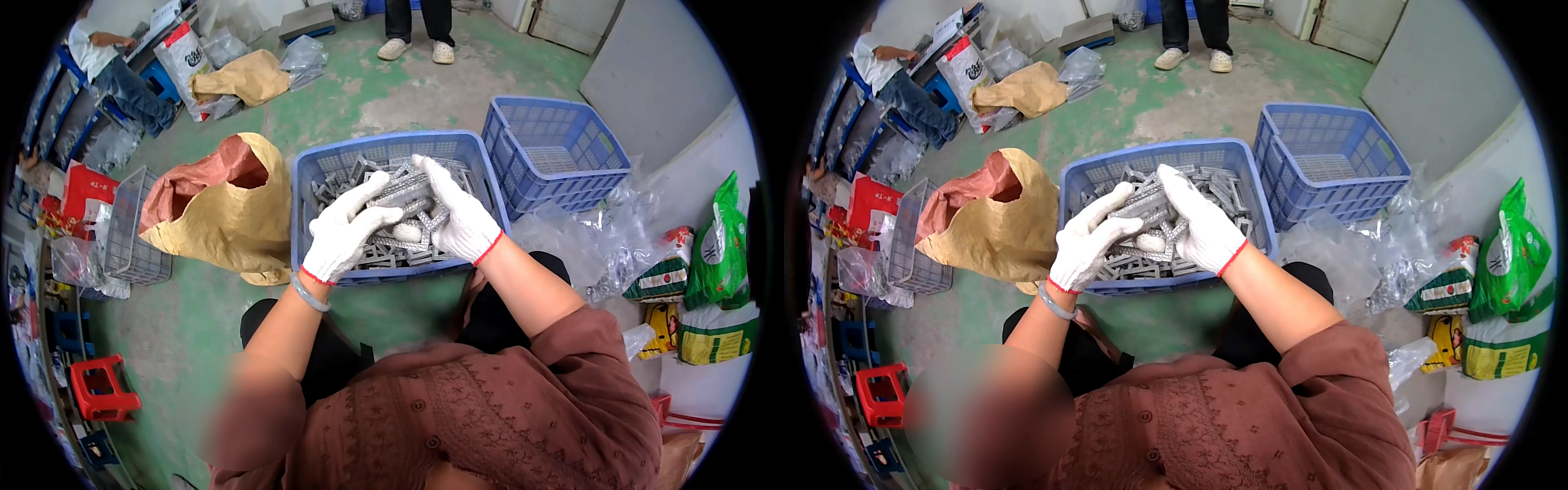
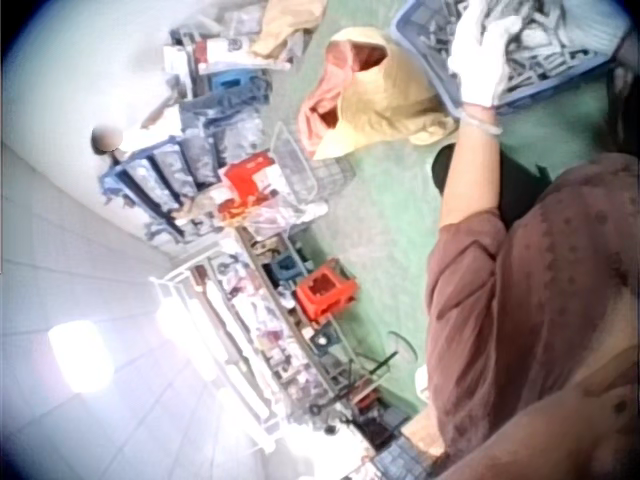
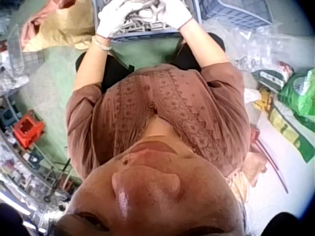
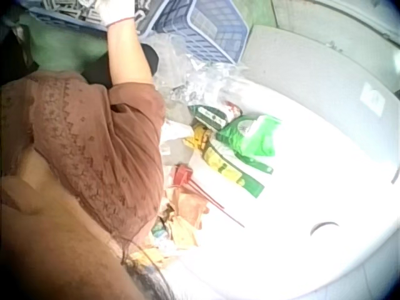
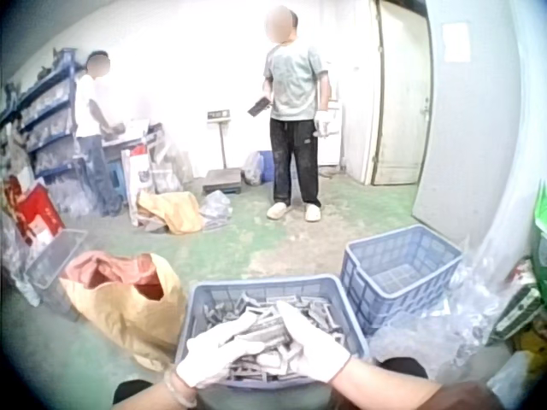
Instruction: The person sits on the floor and repeatedly picks up small rectangular metal parts from a blue basket. They inspect the parts by turning them over in their gloved hands and then place them back into the basket. The person occasionally reaches into a large paper bag beside the basket.
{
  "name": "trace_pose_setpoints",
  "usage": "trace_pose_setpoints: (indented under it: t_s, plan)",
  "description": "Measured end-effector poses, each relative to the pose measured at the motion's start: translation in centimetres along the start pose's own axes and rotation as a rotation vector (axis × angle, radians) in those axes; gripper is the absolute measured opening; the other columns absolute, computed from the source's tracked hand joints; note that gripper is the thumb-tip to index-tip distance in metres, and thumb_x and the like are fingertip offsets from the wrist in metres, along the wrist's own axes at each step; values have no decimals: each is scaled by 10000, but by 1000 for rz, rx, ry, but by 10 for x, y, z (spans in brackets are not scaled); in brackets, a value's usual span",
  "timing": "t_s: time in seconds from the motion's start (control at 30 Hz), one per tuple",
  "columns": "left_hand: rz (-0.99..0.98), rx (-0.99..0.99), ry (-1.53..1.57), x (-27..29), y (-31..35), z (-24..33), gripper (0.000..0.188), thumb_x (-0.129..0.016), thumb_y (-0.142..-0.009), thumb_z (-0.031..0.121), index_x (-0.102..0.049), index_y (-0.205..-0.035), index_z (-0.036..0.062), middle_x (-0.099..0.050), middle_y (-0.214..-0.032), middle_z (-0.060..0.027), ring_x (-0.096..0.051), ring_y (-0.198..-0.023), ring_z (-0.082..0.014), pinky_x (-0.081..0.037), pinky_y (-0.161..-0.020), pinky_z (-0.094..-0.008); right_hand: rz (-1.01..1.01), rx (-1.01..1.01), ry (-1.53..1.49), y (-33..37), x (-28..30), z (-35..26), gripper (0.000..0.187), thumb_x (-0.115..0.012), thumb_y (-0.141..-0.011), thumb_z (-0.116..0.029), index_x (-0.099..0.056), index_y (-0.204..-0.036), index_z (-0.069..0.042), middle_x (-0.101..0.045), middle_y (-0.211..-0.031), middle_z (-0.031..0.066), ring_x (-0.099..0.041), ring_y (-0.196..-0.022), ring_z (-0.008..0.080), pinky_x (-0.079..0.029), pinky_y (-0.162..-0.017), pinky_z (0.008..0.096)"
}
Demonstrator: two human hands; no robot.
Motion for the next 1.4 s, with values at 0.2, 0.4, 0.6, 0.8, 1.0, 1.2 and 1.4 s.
trace_pose_setpoints:
  t_s: [0.2,0.4,0.6,0.8,1.0,1.2,1.4]
  plan:
    - [39,79,172,3,-4,1,411,-627,-945,77,-590,-1339,-33,-658,-1277,-105,-627,-1135,-152,-488,-1002,-285,-28,62,89,-4,10,13,761,-627,-947,-29,-219,-1559,-226,-535,-1320,97,-628,-1107,268,-598,-793,527]
    - [114,-33,184,8,-5,-3,295,-562,-989,77,-646,-1244,-43,-676,-1233,-108,-637,-1103,-146,-488,-992,-279,-2,88,69,-8,12,18,771,-595,-932,16,-212,-1573,-174,-511,-1354,128,-651,-1058,273,-609,-756,504]
    - [137,-77,136,22,-7,-5,265,-542,-993,79,-651,-1187,-63,-664,-1259,-133,-641,-1102,-177,-497,-976,-288,55,93,111,-11,9,10,821,-611,-911,14,-187,-1591,-164,-468,-1387,115,-621,-1092,255,-614,-737,486]
    - [217,-21,31,24,-4,16,248,-652,-933,82,-695,-1146,-37,-720,-1038,-54,-659,-906,-106,-525,-823,-245,39,165,205,-9,5,-4,766,-589,-910,58,-254,-1577,-115,-479,-1393,110,-611,-1100,230,-592,-791,410]
    - [116,-38,180,30,-5,4,314,-663,-913,1,-642,-1221,-58,-705,-1134,-121,-676,-1008,-168,-548,-897,-293,18,218,311,-11,7,-3,756,-601,-897,57,-284,-1568,-86,-444,-1458,117,-604,-1147,225,-572,-866,374]
    - [71,-191,-7,36,-6,-7,317,-662,-917,-44,-623,-1230,-76,-672,-1226,-151,-655,-1112,-215,-532,-986,-332,43,213,325,-9,1,-4,766,-613,-882,55,-281,-1564,-47,-381,-1534,124,-571,-1203,210,-516,-981,337]
    - [69,-229,-53,36,-5,-12,306,-656,-931,-21,-627,-1231,-71,-678,-1216,-143,-654,-1107,-203,-531,-986,-324,37,249,355,-11,10,-2,774,-623,-878,44,-280,-1566,-46,-369,-1545,123,-537,-1253,214,-499,-1004,331]
Point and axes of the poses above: each hand's wrist, its own y-axis away from the middle knuckle, its own x-axis out of the back of the hand, z = x × y, the point moved 2 cm from there along -y, towards the middle knuckle
